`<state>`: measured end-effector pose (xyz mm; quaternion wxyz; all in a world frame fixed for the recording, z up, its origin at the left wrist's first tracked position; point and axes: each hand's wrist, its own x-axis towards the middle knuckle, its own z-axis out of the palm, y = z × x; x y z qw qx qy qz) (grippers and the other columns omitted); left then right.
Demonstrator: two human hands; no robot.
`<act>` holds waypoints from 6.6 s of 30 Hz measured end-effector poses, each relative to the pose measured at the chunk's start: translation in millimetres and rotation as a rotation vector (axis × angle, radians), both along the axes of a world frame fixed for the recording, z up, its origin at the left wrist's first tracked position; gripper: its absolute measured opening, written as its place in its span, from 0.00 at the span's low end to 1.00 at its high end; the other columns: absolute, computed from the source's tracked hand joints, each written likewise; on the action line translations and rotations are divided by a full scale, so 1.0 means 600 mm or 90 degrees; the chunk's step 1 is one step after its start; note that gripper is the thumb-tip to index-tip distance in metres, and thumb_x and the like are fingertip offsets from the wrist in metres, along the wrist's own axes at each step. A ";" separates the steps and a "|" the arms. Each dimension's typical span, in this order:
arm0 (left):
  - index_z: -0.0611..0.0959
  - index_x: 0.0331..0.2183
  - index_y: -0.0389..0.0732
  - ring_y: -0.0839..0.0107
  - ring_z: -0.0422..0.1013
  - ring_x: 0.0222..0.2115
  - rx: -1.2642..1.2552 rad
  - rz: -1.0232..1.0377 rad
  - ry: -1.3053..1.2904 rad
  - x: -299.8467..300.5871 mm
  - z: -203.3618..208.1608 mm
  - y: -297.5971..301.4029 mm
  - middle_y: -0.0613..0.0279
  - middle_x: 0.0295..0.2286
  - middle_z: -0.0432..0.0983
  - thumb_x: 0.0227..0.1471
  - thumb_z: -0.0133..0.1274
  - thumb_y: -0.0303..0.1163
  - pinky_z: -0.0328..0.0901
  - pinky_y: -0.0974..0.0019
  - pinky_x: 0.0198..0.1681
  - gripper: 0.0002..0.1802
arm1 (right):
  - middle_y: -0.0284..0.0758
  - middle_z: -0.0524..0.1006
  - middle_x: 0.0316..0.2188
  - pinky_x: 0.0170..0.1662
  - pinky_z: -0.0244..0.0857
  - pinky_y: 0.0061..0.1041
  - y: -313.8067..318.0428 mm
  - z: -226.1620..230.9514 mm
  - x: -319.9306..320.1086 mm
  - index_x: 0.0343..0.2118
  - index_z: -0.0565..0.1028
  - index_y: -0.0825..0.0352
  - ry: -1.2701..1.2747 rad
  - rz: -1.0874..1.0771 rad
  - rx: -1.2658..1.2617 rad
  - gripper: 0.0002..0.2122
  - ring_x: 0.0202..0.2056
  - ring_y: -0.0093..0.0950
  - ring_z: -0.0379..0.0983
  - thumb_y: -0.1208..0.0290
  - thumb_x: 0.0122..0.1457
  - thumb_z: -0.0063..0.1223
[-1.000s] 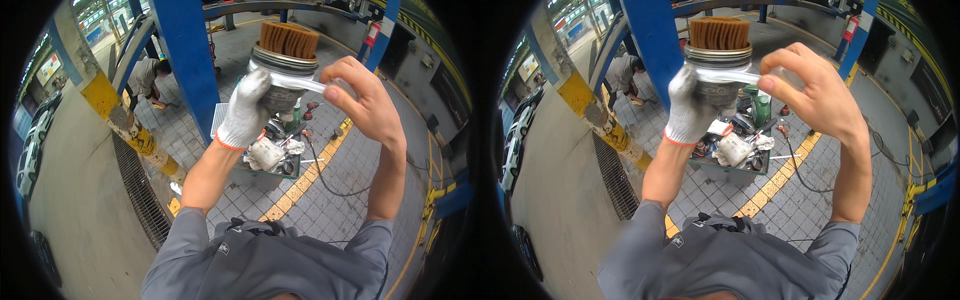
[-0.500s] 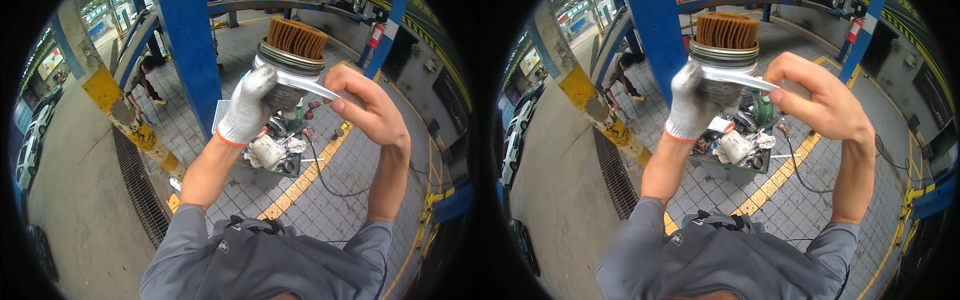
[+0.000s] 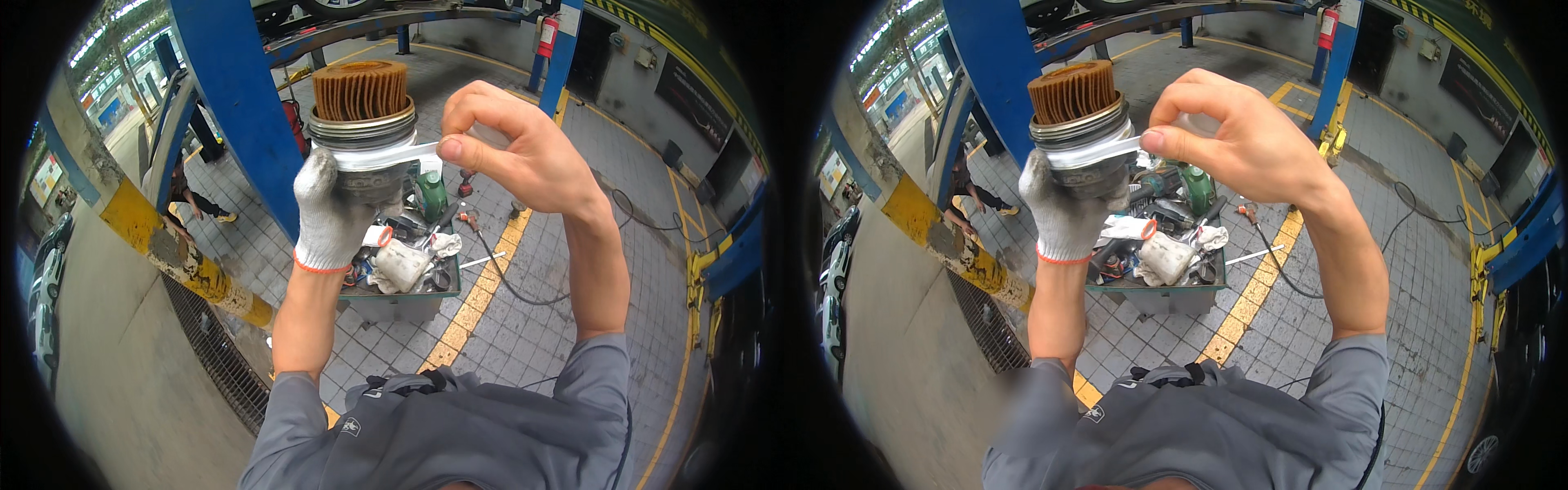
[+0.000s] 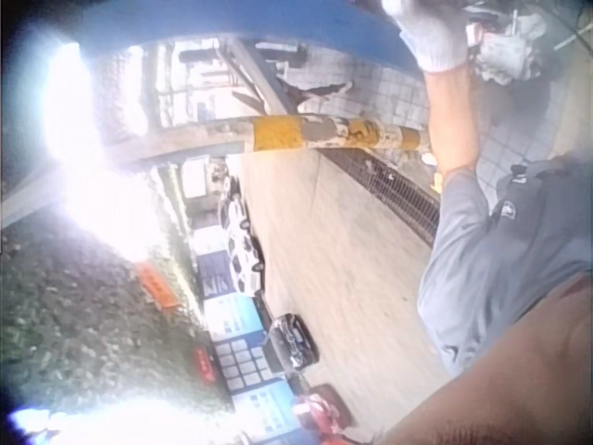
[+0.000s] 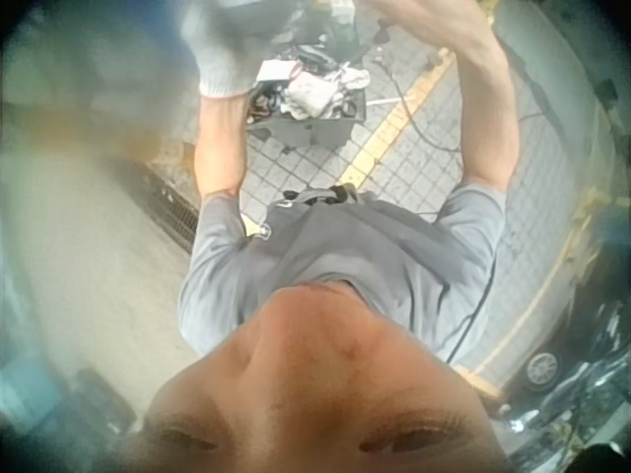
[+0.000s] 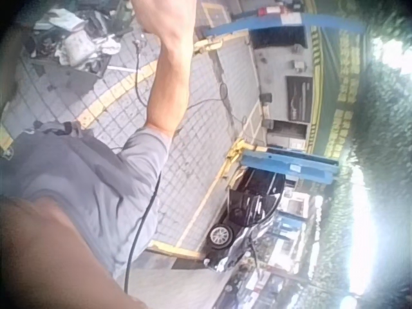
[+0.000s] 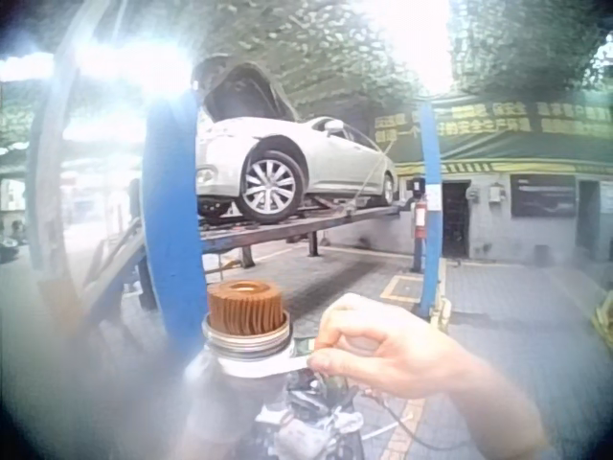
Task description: The person holds an oil filter and wraps white tape around its metal base. They rotate the filter while applying the tape in a continuous spiral, then tear the tape and press it down to secure it.
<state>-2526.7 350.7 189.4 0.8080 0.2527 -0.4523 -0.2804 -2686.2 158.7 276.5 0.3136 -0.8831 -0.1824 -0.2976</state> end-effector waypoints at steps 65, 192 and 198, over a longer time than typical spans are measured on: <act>0.72 0.62 0.37 0.66 0.78 0.51 0.007 0.234 0.047 -0.012 -0.029 -0.001 0.56 0.52 0.79 0.59 0.59 0.27 0.75 0.57 0.57 0.31 | 0.35 0.80 0.45 0.53 0.70 0.31 0.014 -0.006 -0.017 0.53 0.81 0.64 0.116 -0.123 -0.129 0.17 0.48 0.30 0.77 0.58 0.69 0.63; 0.68 0.63 0.37 0.67 0.75 0.54 0.070 0.332 0.005 -0.024 -0.046 -0.020 0.53 0.54 0.76 0.64 0.61 0.38 0.72 0.59 0.59 0.32 | 0.40 0.81 0.44 0.54 0.72 0.35 0.040 -0.061 0.040 0.39 0.84 0.64 0.062 -0.096 0.110 0.16 0.49 0.36 0.78 0.54 0.63 0.69; 0.76 0.62 0.37 0.58 0.82 0.49 0.028 0.245 0.032 -0.010 -0.040 -0.008 0.50 0.52 0.83 0.66 0.53 0.50 0.80 0.51 0.52 0.32 | 0.34 0.78 0.44 0.52 0.71 0.29 0.024 -0.026 0.009 0.44 0.83 0.65 0.115 -0.105 -0.043 0.13 0.47 0.26 0.77 0.58 0.69 0.64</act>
